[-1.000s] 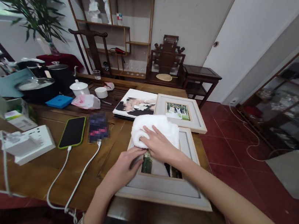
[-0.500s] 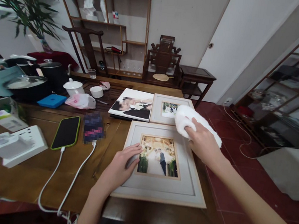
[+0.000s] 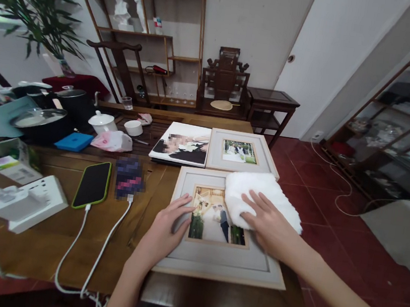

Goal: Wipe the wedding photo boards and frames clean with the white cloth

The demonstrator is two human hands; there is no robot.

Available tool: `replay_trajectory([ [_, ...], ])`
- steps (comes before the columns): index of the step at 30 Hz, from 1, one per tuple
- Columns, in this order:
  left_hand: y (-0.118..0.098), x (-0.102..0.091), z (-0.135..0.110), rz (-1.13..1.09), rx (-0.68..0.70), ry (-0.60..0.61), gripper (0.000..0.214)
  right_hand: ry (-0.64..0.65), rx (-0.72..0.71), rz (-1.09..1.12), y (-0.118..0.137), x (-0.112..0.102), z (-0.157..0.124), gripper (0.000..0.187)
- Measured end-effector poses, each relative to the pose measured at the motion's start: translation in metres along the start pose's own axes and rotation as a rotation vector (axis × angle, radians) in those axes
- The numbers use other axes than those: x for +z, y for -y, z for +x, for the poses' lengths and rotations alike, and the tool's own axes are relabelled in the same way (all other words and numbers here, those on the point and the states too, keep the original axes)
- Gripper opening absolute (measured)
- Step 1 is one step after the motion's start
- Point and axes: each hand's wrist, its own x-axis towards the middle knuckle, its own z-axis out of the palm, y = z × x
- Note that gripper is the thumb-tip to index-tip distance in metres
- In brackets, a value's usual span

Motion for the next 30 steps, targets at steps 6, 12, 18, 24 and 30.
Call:
replay_trajectory([
  [6, -0.001, 0.000, 0.000, -0.016, 0.003, -0.015, 0.025, 0.127, -0.038, 0.164, 0.027, -0.026, -0.031, 0.047],
  [12, -0.001, -0.001, 0.001, -0.021, -0.015, 0.000, 0.025, 0.226, -0.002, 0.332, 0.043, -0.052, -0.052, 0.048],
  [18, 0.000, -0.001, 0.001, -0.019, -0.003, 0.030, 0.026, 0.193, 0.142, 0.240, 0.010, -0.030, -0.018, 0.053],
  [24, -0.001, -0.003, 0.002, -0.023, 0.013, 0.032, 0.025, -0.020, 0.085, 0.040, -0.019, 0.005, 0.023, 0.050],
  [30, -0.001, -0.002, 0.003, -0.029, 0.038, 0.006, 0.025, 0.038, 0.037, 0.060, 0.012, -0.008, 0.003, 0.046],
])
